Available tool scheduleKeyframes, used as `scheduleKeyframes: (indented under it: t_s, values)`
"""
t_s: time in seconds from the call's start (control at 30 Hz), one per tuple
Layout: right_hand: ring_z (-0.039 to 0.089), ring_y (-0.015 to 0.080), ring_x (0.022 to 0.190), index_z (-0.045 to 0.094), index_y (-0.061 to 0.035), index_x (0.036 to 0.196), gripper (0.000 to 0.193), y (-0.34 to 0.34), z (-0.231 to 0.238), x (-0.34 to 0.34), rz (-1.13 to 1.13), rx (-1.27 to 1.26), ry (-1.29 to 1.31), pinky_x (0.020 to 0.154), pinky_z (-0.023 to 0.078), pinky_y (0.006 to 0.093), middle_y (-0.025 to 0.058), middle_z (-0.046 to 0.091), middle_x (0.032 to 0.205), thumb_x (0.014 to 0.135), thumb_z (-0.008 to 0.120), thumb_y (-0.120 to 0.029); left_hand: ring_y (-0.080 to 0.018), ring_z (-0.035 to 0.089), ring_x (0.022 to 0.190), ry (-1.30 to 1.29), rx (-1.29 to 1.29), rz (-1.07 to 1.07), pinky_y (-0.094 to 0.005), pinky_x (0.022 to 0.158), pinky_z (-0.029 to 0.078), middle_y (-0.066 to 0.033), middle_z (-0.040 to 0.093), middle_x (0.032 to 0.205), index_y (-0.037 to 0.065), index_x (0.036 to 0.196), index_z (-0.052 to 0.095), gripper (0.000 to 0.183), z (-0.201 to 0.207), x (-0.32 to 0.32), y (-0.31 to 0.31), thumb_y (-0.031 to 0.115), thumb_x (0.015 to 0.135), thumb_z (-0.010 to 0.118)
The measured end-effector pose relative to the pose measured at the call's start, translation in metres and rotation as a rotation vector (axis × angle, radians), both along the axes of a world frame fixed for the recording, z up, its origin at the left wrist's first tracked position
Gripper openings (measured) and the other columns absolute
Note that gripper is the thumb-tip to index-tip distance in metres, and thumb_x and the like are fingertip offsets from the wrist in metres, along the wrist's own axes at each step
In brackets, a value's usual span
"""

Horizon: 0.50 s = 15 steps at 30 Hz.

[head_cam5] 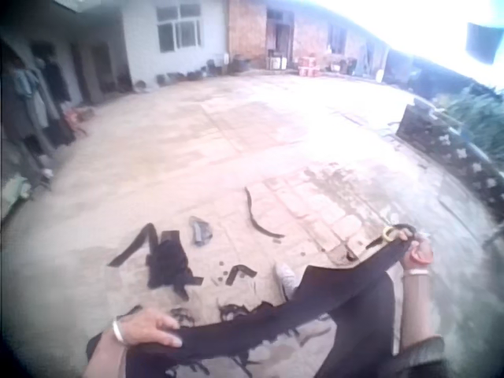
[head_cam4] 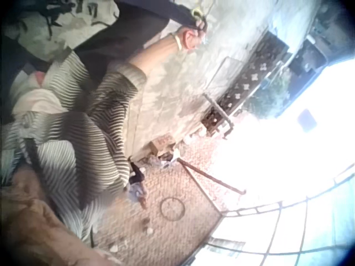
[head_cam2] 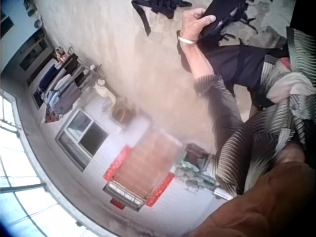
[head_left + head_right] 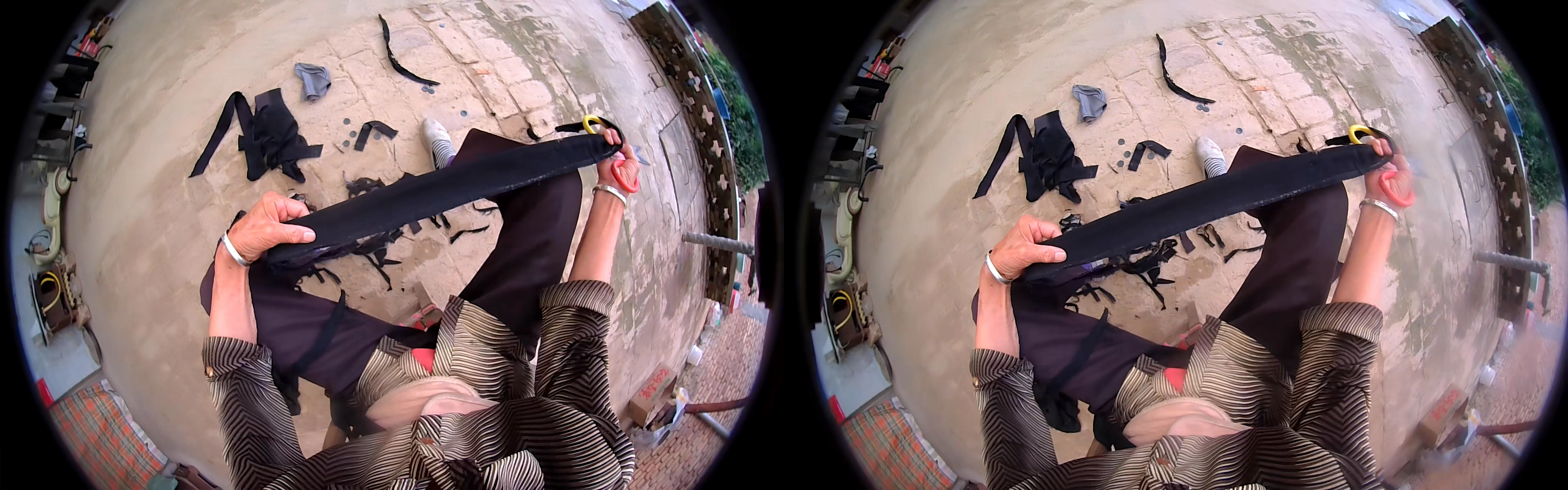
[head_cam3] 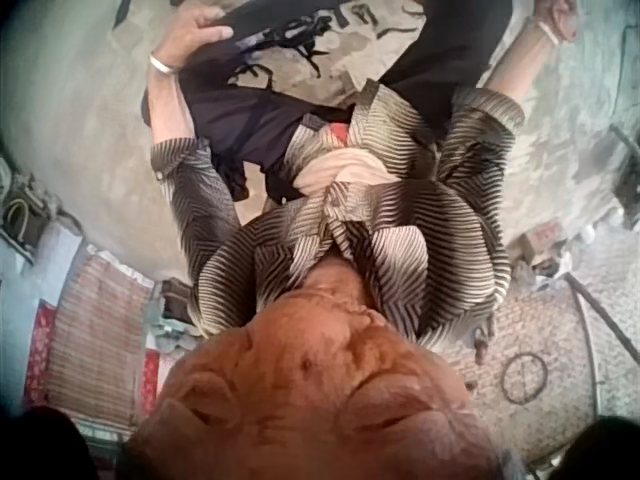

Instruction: The person uses a pair of scissors to cut strips from a piece of black fabric while sitting in a courtyard.

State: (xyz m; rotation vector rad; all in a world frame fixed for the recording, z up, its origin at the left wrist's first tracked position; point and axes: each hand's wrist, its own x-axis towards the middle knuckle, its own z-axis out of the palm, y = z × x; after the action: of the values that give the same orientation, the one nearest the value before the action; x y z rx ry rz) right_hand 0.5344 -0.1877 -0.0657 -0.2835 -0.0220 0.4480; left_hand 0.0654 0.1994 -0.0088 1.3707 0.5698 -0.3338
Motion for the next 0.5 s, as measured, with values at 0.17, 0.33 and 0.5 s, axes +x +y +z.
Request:
scheduleKeyframes:
  t_s: [0.17, 0.33, 0.5]
  values:
    - [0.049, 0.0318, 0.091, 0.041, 0.0135, 0.110, 0.028, -0.110, 0.001, 0.082, 0.060, -0.189, -0.298, 0.085, 0.046, 0.0421, 0.0237, 0.049, 0.103, 0.085, 0.045, 0.004, -0.0020, 0.042, 0.061, -0.065, 0.035, -0.171, -0.0218, 0.053, 0.032, 0.0087, 0.051, 0.067, 0.001, 0.072, 0.062, 0.022, 0.009, 0.006, -0.001, 0.014, 0.073, 0.080]
    - [0.048, 0.0309, 0.092, 0.045, 0.0156, 0.103, 0.031, -0.109, 0.014, 0.098, 0.214, 0.034, -0.039, 0.087, 0.045, 0.0421, 0.0201, 0.049, 0.100, 0.077, 0.047, -0.001, -0.0029, 0.049, 0.063, -0.116, -0.055, -0.161, -0.0204, 0.057, 0.039, 0.0040, 0.060, 0.072, 0.000, 0.082, 0.065, 0.018, 0.026, -0.011, -0.012, 0.013, 0.076, 0.076]
    - [0.035, 0.0253, 0.080, 0.032, 0.0020, 0.088, 0.028, -0.123, 0.046, 0.101, 0.056, -0.003, 0.054, 0.078, 0.038, 0.0384, 0.0116, 0.033, 0.084, 0.063, 0.044, 0.001, -0.0050, 0.061, 0.070, 0.051, -0.156, -0.208, -0.0189, 0.066, 0.051, -0.0015, 0.068, 0.081, -0.005, 0.097, 0.063, 0.030, 0.045, -0.023, -0.024, 0.014, 0.078, 0.078]
